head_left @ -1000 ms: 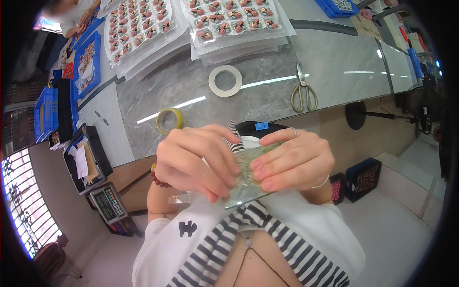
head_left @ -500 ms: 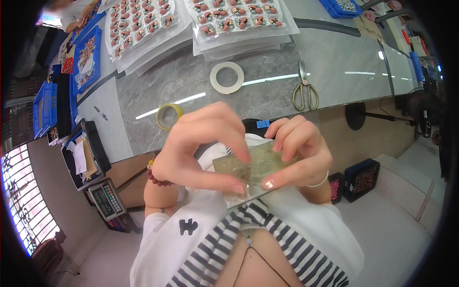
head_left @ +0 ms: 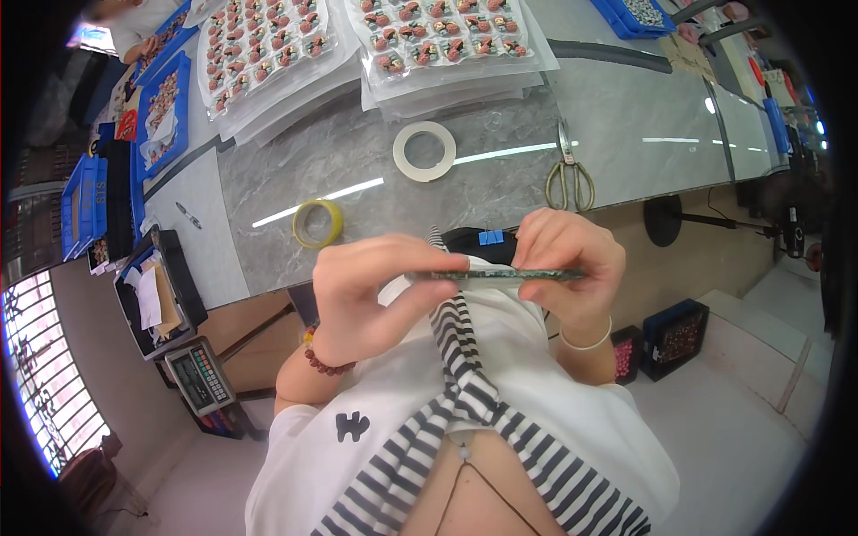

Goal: Cutting tape and applying it to small electronic or plastic components.

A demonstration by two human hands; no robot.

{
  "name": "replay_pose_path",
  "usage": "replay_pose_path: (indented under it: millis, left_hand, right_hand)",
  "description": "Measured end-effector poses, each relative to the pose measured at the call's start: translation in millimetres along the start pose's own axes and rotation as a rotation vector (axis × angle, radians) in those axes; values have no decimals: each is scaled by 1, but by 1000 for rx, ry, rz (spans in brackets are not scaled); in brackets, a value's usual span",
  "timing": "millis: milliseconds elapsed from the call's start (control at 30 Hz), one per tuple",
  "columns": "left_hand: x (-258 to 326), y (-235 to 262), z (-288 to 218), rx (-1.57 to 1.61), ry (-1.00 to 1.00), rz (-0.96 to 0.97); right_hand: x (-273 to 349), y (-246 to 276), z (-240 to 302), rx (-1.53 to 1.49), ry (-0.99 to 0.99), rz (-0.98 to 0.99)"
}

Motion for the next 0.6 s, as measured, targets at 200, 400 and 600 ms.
replay_pose_path:
  millis: [200,400,600]
  left_hand:
    - [1,-40,52,765,531,141]
    - [5,-53,89,912,613,160]
    - [20,-43,191,660,770,-75]
  right_hand:
    - [19,15,-49,-362,-497,-351]
    - [24,21,-71,-418,-630,-371]
    - [59,102,-173,-39,-823,-367]
Point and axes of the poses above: each hand's wrist, its own x-axis away from the middle knuckle, its own y-axis out of the back of the hand, z = x × y, the point moved 9 cm from there along -x, towards the middle knuckle, and after that the axes turned 10 degrees about -x, right-handed, at the moved point
